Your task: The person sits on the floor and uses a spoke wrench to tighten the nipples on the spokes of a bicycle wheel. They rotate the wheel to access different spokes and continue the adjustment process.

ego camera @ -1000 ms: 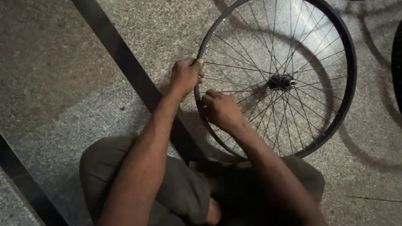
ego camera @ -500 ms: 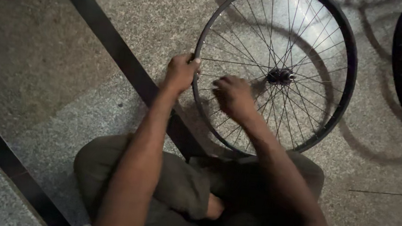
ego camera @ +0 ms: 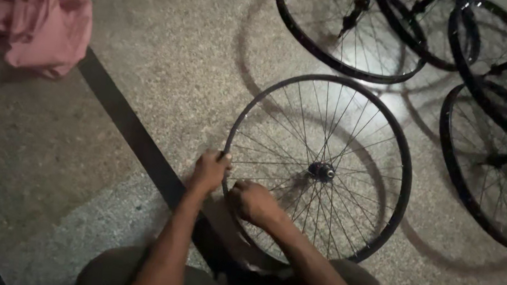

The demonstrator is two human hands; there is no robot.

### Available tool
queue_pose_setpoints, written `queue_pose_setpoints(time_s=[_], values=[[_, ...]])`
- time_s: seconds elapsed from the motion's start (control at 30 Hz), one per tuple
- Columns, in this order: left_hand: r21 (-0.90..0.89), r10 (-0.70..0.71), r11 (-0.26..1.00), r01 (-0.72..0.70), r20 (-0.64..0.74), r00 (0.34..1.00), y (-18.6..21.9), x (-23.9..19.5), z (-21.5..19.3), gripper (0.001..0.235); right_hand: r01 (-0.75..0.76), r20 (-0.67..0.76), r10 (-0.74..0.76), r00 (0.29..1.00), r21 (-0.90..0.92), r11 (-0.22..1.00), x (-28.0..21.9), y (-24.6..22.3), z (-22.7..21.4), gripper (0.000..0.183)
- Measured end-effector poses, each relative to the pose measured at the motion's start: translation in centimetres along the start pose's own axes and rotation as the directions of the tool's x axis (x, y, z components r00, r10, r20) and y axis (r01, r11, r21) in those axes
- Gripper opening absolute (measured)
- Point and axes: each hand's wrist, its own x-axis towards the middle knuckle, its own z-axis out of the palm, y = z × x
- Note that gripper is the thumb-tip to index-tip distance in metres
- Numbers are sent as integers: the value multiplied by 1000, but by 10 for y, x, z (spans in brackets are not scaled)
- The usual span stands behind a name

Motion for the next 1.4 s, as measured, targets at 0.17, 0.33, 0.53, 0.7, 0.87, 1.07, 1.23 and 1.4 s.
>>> queue_pose_setpoints(time_s=[0.17,0.33,0.53,0.7,0.87,1.07,1.23,1.4], values=[[-224,62,972,-63,-12,998,-1,2,10,26,22,-73,-15,997,98,995,3,4,-13,12],[-304,116,945,-120,-31,993,10,-5,13,29,-116,-105,125,987,94,989,11,-12,-26,12],[-270,157,949,-165,-51,986,33,-23,4,30,46,-56,-44,997,35,998,9,-15,-38,9],[-209,144,966,-151,-48,988,48,-29,-1,38,2,-87,-3,996,-14,1000,10,-16,-36,6],[-86,193,977,-197,-52,980,51,-28,-4,40,-51,-199,75,977,126,991,10,-11,-41,24],[37,185,982,-183,-67,980,38,-24,-3,45,-45,-351,26,936,-47,998,15,-13,-34,18],[237,235,949,-208,-93,967,28,-18,-1,50,-36,-239,-11,971,-193,981,12,-16,-28,7],[79,176,983,-169,-90,980,33,-19,-3,47,88,-67,-91,994,-50,995,4,-7,-24,7]])
